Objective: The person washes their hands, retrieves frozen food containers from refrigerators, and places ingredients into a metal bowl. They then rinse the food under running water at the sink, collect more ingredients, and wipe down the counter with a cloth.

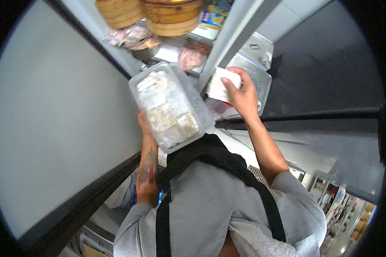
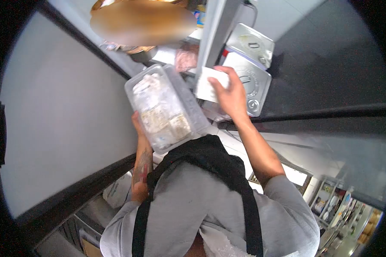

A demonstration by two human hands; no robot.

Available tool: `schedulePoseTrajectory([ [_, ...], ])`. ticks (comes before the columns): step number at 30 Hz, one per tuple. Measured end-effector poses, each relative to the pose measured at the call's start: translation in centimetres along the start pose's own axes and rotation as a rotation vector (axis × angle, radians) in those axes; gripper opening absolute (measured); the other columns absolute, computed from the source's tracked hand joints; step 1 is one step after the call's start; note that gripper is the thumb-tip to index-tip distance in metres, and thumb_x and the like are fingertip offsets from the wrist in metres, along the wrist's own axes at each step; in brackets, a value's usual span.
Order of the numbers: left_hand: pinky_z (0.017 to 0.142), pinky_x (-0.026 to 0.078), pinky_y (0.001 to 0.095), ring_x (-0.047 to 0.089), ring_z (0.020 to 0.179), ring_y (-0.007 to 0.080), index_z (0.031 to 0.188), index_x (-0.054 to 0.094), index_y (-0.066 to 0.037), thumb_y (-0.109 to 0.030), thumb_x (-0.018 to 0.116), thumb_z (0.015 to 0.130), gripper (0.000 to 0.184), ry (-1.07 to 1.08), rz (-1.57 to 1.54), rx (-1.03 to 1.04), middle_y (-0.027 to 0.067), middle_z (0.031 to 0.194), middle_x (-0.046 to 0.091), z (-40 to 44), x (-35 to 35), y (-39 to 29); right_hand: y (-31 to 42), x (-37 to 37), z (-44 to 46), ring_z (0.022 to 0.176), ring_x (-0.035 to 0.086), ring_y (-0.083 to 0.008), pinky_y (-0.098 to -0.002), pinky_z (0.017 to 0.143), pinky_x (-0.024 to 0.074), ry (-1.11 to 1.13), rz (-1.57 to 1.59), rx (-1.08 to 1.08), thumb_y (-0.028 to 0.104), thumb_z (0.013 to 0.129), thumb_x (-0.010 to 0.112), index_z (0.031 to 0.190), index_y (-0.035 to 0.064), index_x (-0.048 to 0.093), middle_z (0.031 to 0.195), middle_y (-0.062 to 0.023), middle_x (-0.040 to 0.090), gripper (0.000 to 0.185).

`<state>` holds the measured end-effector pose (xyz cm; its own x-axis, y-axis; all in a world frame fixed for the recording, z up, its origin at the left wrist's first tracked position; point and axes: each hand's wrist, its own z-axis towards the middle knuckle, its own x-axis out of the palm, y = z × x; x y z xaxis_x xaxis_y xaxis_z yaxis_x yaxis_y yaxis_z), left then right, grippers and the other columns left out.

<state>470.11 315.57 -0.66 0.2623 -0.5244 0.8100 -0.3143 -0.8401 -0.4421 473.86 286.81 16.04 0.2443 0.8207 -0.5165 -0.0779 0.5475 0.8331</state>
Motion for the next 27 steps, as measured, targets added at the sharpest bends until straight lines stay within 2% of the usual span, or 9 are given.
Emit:
schedulePoseTrajectory([
  [6, 0.096, 0.050, 0.0489, 0.056, 0.119, 0.0375, 0.146, 0.035, -0.002, -0.059, 0.051, 0.077, 0.091, -0.036, 0.087, 0.038, 0.0234, 0.137, 0.049, 0.3, -0.3, 0.0, -13.5, -4.2, 1.1, 0.110, 0.062, -0.0319, -0.0374, 0.096, 0.0453, -0.234, -0.083, 0.326, 0.019, 0.089, 0.066, 0.115, 0.0026, 0.062, 0.114, -0.0189, 0.066, 0.031],
  [10, 0.100, 0.047, 0.0527, 0.054, 0.122, 0.0390, 0.149, 0.030, -0.006, -0.059, 0.054, 0.076, 0.094, 0.041, 0.059, 0.032, 0.0223, 0.141, 0.047, 0.0, 2.1, -0.2, -11.1, -4.9, 2.2, 0.108, 0.059, -0.0415, -0.0428, 0.095, 0.0468, -0.366, -0.577, 0.010, 0.021, 0.089, 0.066, 0.114, 0.0001, 0.064, 0.114, -0.0250, 0.064, 0.033],
  [12, 0.100, 0.046, 0.0529, 0.051, 0.124, 0.0394, 0.150, 0.029, -0.006, -0.059, 0.054, 0.076, 0.094, 0.109, 0.039, 0.066, 0.0225, 0.141, 0.045, -0.6, 3.7, -0.2, -7.6, -4.3, 0.7, 0.103, 0.063, -0.0394, -0.0441, 0.091, 0.0486, -0.231, -0.368, -0.096, 0.021, 0.091, 0.064, 0.119, -0.0013, 0.061, 0.110, -0.0240, 0.066, 0.036],
  [14, 0.101, 0.045, 0.0530, 0.050, 0.126, 0.0393, 0.150, 0.028, -0.006, -0.060, 0.054, 0.076, 0.095, 0.107, 0.018, 0.077, 0.0222, 0.142, 0.044, -0.3, 3.2, 0.1, -4.4, -1.7, -1.6, 0.096, 0.067, -0.0381, -0.0446, 0.084, 0.0515, 0.239, -0.043, 0.115, 0.022, 0.093, 0.061, 0.120, -0.0025, 0.059, 0.106, -0.0218, 0.068, 0.036],
  [17, 0.099, 0.046, 0.0515, 0.050, 0.125, 0.0383, 0.150, 0.029, -0.005, -0.060, 0.054, 0.076, 0.095, 0.090, -0.048, 0.112, 0.0222, 0.142, 0.044, 0.3, 2.4, 0.6, -7.4, 4.7, -3.2, 0.091, 0.069, -0.0350, -0.0426, 0.077, 0.0538, 0.399, -0.101, -0.011, 0.022, 0.096, 0.057, 0.122, -0.0030, 0.055, 0.100, -0.0221, 0.069, 0.037],
  [20, 0.097, 0.048, 0.0502, 0.052, 0.123, 0.0371, 0.149, 0.030, -0.005, -0.059, 0.055, 0.075, 0.095, 0.053, -0.061, 0.148, 0.0221, 0.140, 0.045, 0.1, 1.5, 0.2, -6.8, 6.5, -1.9, 0.078, 0.070, -0.0313, -0.0417, 0.071, 0.0544, 0.622, 0.395, 0.295, 0.018, 0.094, 0.059, 0.126, 0.0012, 0.051, 0.086, -0.0250, 0.068, 0.037],
  [22, 0.099, 0.046, 0.0535, 0.051, 0.125, 0.0389, 0.149, 0.030, -0.005, -0.064, 0.051, 0.077, 0.096, 0.034, -0.033, 0.132, 0.0227, 0.142, 0.044, -0.5, 1.2, 0.2, -3.7, 3.2, -1.2, 0.073, 0.068, -0.0407, -0.0495, 0.067, 0.0530, 0.355, -0.352, -0.205, 0.014, 0.093, 0.058, 0.125, 0.0036, 0.050, 0.081, -0.0273, 0.066, 0.035],
  [24, 0.099, 0.047, 0.0535, 0.052, 0.124, 0.0390, 0.149, 0.032, -0.004, -0.064, 0.050, 0.077, 0.095, 0.012, -0.042, 0.124, 0.0229, 0.141, 0.046, -0.7, 0.4, 0.2, 1.6, -1.2, -1.5, 0.073, 0.064, -0.0467, -0.0540, 0.063, 0.0504, 0.423, -0.553, -0.306, 0.010, 0.092, 0.058, 0.127, 0.0050, 0.050, 0.078, -0.0291, 0.064, 0.036],
  [27, 0.098, 0.048, 0.0520, 0.056, 0.119, 0.0383, 0.145, 0.037, -0.002, -0.062, 0.048, 0.079, 0.091, -0.013, -0.054, 0.096, 0.0233, 0.137, 0.051, -0.7, -0.4, 0.3, 6.4, -5.2, -3.0, 0.068, 0.066, -0.0428, -0.0505, 0.061, 0.0523, 0.302, -0.478, -0.417, 0.009, 0.093, 0.054, 0.128, 0.0039, 0.051, 0.074, -0.0270, 0.065, 0.035],
])
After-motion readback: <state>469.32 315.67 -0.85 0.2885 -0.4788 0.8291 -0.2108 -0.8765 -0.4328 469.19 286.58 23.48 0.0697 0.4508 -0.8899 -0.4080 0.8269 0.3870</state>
